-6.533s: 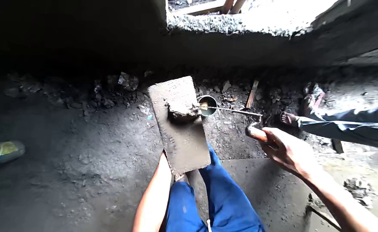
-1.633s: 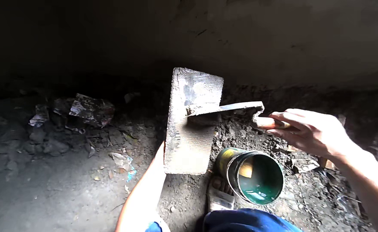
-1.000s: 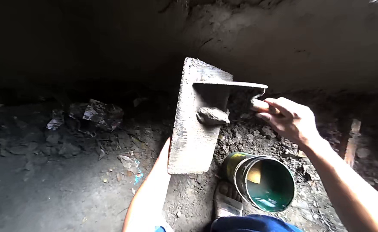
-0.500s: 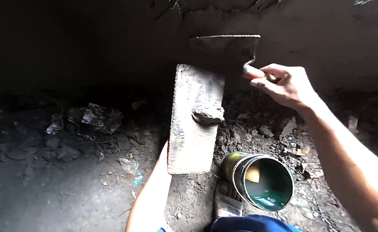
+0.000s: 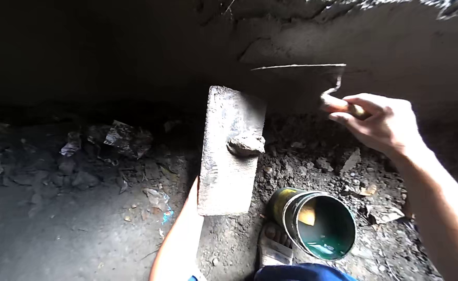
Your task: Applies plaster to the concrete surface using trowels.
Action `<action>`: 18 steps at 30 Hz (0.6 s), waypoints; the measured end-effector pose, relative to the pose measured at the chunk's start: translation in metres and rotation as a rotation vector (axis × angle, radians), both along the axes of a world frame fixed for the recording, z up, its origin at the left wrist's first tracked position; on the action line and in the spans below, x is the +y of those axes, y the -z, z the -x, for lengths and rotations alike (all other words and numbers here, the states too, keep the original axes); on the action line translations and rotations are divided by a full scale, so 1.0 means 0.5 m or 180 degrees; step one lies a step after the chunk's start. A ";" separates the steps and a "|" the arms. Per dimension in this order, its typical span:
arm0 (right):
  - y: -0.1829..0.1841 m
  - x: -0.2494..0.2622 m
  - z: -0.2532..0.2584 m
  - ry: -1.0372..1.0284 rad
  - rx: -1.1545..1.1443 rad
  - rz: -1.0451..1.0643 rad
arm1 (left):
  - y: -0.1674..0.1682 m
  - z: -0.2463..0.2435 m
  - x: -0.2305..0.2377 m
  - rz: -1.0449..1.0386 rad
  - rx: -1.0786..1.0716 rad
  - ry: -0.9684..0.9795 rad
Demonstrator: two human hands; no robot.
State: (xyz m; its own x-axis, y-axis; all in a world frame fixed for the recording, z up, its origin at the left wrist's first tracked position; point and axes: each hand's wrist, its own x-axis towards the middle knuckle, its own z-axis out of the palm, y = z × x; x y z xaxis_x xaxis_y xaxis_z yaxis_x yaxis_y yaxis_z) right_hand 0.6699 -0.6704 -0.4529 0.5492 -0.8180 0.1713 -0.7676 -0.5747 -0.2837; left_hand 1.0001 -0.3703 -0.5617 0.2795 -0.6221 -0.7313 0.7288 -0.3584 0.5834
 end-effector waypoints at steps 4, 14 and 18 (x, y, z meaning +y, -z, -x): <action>0.018 -0.012 -0.089 0.0107 0.0118 -0.0144 | -0.048 0.003 -0.012 -0.0014 0.0362 -0.0084; -0.048 -0.052 -0.054 -0.0065 -0.0167 -0.0264 | 0.005 0.012 0.008 -0.0040 -0.0002 -0.0064; -0.055 -0.055 0.018 0.0064 -0.0430 -0.0362 | 0.013 0.008 0.008 0.0045 0.0048 0.0000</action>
